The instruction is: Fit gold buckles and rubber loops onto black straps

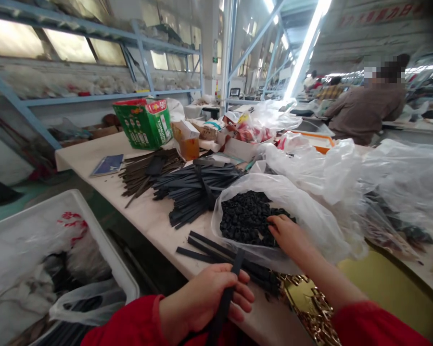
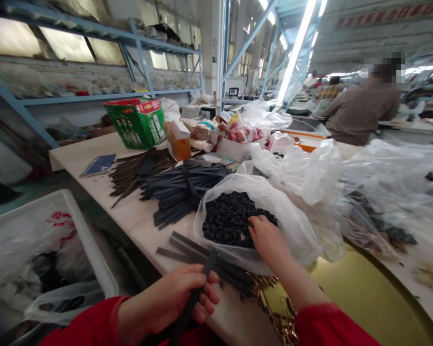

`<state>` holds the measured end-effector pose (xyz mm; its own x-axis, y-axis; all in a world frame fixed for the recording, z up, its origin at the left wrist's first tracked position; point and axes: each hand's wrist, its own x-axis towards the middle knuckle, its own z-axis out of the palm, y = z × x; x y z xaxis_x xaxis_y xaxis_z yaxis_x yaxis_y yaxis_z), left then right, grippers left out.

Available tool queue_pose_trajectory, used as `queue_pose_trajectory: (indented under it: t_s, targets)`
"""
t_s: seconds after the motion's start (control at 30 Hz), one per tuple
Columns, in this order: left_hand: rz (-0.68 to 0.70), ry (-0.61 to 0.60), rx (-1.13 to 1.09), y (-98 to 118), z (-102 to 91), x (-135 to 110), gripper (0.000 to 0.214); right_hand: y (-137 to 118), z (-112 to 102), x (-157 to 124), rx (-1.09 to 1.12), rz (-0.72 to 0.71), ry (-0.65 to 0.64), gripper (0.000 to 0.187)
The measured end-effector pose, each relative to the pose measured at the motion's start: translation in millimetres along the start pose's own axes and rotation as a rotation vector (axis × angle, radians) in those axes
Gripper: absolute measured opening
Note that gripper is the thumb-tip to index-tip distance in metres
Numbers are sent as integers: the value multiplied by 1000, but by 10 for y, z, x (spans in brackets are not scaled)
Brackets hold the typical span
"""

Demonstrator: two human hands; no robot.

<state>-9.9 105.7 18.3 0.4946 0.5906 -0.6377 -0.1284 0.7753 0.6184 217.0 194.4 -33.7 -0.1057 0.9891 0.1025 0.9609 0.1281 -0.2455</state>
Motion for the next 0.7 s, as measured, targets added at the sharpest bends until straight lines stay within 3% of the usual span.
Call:
queue_pose_trajectory:
  t_s: [0.1,0.23,0.5,0.57,0.7]
  targets:
    - [-28,-2,-40,38,-22,108,29,12,138,161,-113,0,-66,15]
    - [-48,-16,-69,59,-45,181,35,-5,194,164,-178,-29,-97,7]
    - [-9,-65,-71,-6,-13,16,37,-112,3,-1,33,-31,0,7]
    - [12,-79,-5,-28,22,-57,36,-227,-93,-206,313,32,-3,14]
    - [132,-92,252,-107,120,-174,34,-549,-240,-808,1331,336,-151,28]
